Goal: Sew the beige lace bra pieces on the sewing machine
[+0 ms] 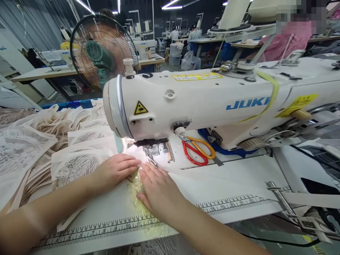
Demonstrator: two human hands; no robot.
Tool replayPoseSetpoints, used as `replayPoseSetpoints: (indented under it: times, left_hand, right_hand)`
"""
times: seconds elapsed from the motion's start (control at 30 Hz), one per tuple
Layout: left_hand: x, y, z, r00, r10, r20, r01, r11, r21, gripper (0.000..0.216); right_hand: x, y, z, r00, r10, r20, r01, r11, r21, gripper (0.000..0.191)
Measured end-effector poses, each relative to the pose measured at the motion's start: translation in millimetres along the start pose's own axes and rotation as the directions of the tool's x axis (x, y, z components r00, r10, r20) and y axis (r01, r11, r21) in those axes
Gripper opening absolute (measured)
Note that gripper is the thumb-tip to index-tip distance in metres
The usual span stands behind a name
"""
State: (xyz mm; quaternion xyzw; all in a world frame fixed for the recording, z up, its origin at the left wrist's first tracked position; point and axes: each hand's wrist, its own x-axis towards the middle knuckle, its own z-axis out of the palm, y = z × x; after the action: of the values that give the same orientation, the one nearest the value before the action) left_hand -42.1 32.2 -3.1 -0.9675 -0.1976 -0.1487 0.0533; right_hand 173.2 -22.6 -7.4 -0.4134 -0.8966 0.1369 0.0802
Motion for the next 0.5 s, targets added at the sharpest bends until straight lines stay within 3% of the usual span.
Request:
replayPoseSetpoints:
  times: [0.5]
  left_hand:
    - [8.0, -14.2, -2.9, 0.997, -0.030, 0.068, 0.033, 0.999, -0.040, 0.030]
  right_hand:
    - [-1.0, 5.7, 5.1, 0.993, -0.053, -0.103, 0.059, 0.997, 0.054, 0.052]
